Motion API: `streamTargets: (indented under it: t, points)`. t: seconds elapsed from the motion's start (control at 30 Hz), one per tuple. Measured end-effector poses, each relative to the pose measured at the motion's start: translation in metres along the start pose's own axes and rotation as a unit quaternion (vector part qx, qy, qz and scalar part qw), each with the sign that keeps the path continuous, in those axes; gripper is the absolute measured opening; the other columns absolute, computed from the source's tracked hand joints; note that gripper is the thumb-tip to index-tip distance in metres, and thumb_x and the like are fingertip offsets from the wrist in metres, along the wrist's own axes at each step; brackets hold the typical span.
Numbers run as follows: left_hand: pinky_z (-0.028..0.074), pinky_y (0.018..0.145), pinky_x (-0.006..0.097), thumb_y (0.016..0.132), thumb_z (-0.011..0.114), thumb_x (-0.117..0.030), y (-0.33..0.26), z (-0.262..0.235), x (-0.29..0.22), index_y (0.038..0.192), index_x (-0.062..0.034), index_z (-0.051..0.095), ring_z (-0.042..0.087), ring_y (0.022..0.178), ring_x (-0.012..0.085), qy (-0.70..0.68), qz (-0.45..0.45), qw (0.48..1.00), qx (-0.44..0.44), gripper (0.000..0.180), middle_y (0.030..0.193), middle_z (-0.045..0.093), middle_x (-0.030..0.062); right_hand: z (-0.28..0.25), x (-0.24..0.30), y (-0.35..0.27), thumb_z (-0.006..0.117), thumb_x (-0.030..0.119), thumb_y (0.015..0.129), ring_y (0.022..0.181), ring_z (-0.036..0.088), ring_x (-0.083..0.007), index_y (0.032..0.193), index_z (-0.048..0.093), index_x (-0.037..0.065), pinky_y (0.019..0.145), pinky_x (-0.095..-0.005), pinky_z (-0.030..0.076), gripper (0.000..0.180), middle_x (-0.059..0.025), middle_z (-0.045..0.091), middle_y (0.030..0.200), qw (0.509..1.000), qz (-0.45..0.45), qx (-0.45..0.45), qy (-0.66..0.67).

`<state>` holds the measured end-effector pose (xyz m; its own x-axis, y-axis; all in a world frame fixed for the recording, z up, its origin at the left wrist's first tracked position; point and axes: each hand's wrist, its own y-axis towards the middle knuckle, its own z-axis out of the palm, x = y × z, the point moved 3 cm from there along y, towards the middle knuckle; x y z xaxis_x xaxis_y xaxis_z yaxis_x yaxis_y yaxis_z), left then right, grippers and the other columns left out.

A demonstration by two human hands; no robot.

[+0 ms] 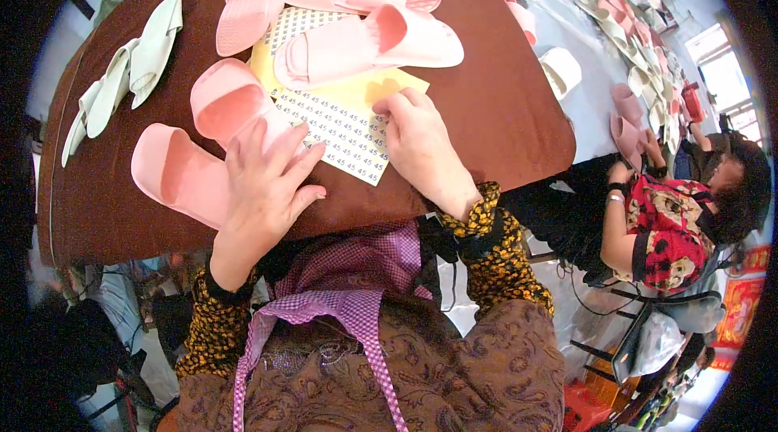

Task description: Inspecting and applying labels to slippers at a factory work table.

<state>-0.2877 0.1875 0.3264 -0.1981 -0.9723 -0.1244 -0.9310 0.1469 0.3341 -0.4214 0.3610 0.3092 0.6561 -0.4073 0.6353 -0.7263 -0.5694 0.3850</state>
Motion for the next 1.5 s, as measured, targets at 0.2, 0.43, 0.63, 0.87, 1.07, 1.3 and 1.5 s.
streamTargets:
  t: [0.2,0.43,0.63,0.87,1.07,1.3,1.5]
  points:
    - [0.025,0.100,0.058,0.083,0.062,-0.040,0.0000,0.0003,-0.0006,0.122,-0.0149,0.062,0.034,0.125,0.0403,0.011,-0.009,1.000,0.002,0.046,0.134,0.049,0.0051,0.0047,0.0047,-0.0036,0.055,-0.003,0.076,0.090,0.053,-0.0360,0.091,0.059,0.002,0.080,-0.0440,0.046,0.016,-0.0165,0.054,0.090,0.991,-0.044,-0.030,-0.124]
    - [0.028,0.098,0.064,0.082,0.063,-0.045,0.0001,0.0022,0.0002,0.119,-0.0177,0.063,0.035,0.126,0.0395,0.018,-0.010,1.000,-0.004,0.046,0.132,0.050,0.0031,0.0049,0.0028,-0.0022,0.055,-0.003,0.076,0.090,0.053,-0.0357,0.089,0.058,0.002,0.080,-0.0446,0.046,0.014,-0.0161,0.054,0.089,0.991,-0.045,-0.021,-0.125]
    - [0.024,0.100,0.061,0.083,0.062,-0.042,-0.0006,0.0030,0.0006,0.122,-0.0176,0.062,0.034,0.126,0.0412,0.022,-0.013,1.000,0.008,0.046,0.135,0.048,0.0041,0.0041,0.0027,-0.0008,0.055,-0.003,0.076,0.090,0.053,-0.0359,0.090,0.057,0.002,0.080,-0.0445,0.046,0.015,-0.0163,0.054,0.089,0.993,-0.037,-0.024,-0.107]
    - [0.024,0.101,0.061,0.083,0.062,-0.042,-0.0011,0.0029,0.0004,0.122,-0.0179,0.061,0.034,0.127,0.0417,0.024,-0.013,1.000,0.008,0.046,0.136,0.048,0.0038,0.0043,0.0046,-0.0010,0.055,-0.003,0.077,0.089,0.054,-0.0360,0.089,0.057,0.002,0.079,-0.0439,0.046,0.014,-0.0163,0.054,0.089,0.991,-0.046,-0.021,-0.122]
    - [0.027,0.099,0.062,0.081,0.064,-0.045,-0.0013,0.0036,0.0009,0.118,-0.0187,0.064,0.037,0.125,0.0394,0.023,-0.013,1.000,-0.011,0.046,0.131,0.053,0.0019,0.0037,0.0017,-0.0004,0.054,-0.004,0.077,0.090,0.054,-0.0360,0.088,0.056,0.003,0.079,-0.0442,0.046,0.013,-0.0166,0.054,0.088,0.995,-0.030,-0.009,-0.097]
    - [0.026,0.100,0.062,0.081,0.064,-0.045,-0.0009,0.0034,0.0016,0.118,-0.0196,0.064,0.037,0.125,0.0397,0.009,-0.011,1.000,-0.014,0.046,0.132,0.052,0.0017,0.0049,0.0019,-0.0013,0.055,-0.004,0.077,0.090,0.053,-0.0359,0.088,0.056,0.002,0.079,-0.0444,0.046,0.013,-0.0167,0.054,0.088,0.993,-0.032,-0.030,-0.113]
    - [0.027,0.098,0.063,0.081,0.064,-0.045,-0.0012,0.0039,0.0032,0.119,-0.0191,0.064,0.036,0.126,0.0401,0.007,-0.012,1.000,-0.010,0.046,0.133,0.051,0.0021,0.0035,0.0007,-0.0011,0.055,-0.004,0.077,0.091,0.053,-0.0362,0.089,0.056,0.001,0.080,-0.0441,0.046,0.013,-0.0171,0.054,0.091,0.995,-0.020,0.006,-0.095]
